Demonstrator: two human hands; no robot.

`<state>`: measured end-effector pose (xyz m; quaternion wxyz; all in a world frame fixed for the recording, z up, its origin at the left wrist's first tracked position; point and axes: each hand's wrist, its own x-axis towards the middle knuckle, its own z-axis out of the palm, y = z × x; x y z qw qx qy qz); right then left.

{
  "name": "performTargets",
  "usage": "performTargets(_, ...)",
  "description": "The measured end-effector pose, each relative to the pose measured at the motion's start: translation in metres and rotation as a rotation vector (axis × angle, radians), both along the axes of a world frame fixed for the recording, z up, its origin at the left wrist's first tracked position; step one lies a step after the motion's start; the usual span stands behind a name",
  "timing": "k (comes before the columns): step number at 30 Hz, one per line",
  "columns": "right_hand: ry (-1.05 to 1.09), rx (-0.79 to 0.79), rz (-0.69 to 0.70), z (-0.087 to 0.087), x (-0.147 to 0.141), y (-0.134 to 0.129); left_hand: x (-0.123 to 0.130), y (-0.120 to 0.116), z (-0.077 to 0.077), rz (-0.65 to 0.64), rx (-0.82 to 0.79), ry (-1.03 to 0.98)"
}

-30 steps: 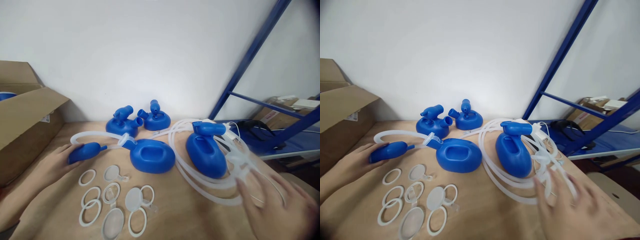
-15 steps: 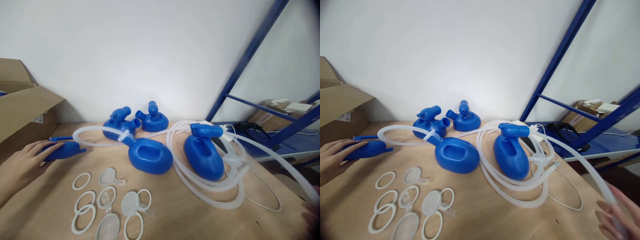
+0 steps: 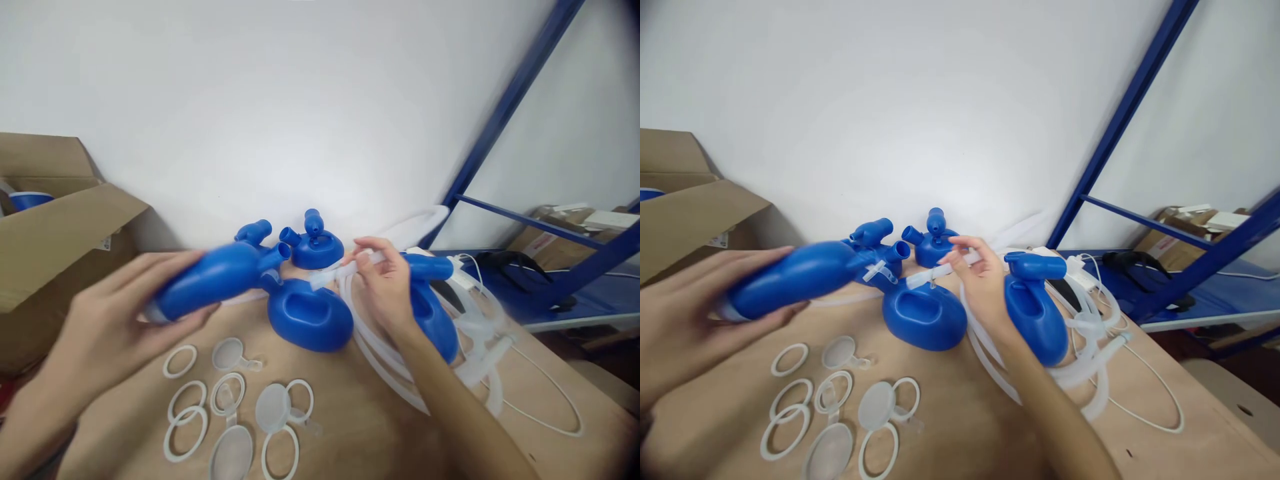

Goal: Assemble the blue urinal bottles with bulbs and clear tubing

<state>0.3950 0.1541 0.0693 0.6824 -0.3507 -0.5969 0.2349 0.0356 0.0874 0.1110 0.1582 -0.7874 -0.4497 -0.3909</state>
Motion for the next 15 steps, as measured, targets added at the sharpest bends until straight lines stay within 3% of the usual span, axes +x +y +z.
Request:
performTargets(3,0.103,-0.026,0.116,-0.003,-0.036,0.004,0.027,0.004,0.002,-0.136,0.053,0.064)
performTargets(6,0.149,-0.007,0.167,0.001,-0.041,0.005,0.024,0.014,0.0,-0.208,0.001,0.086)
performTargets(15,0.241,0.037,0.109,-0.006,-0.041,0.012,0.017,0.024,-0.005,-0.174,-0.05,0.044)
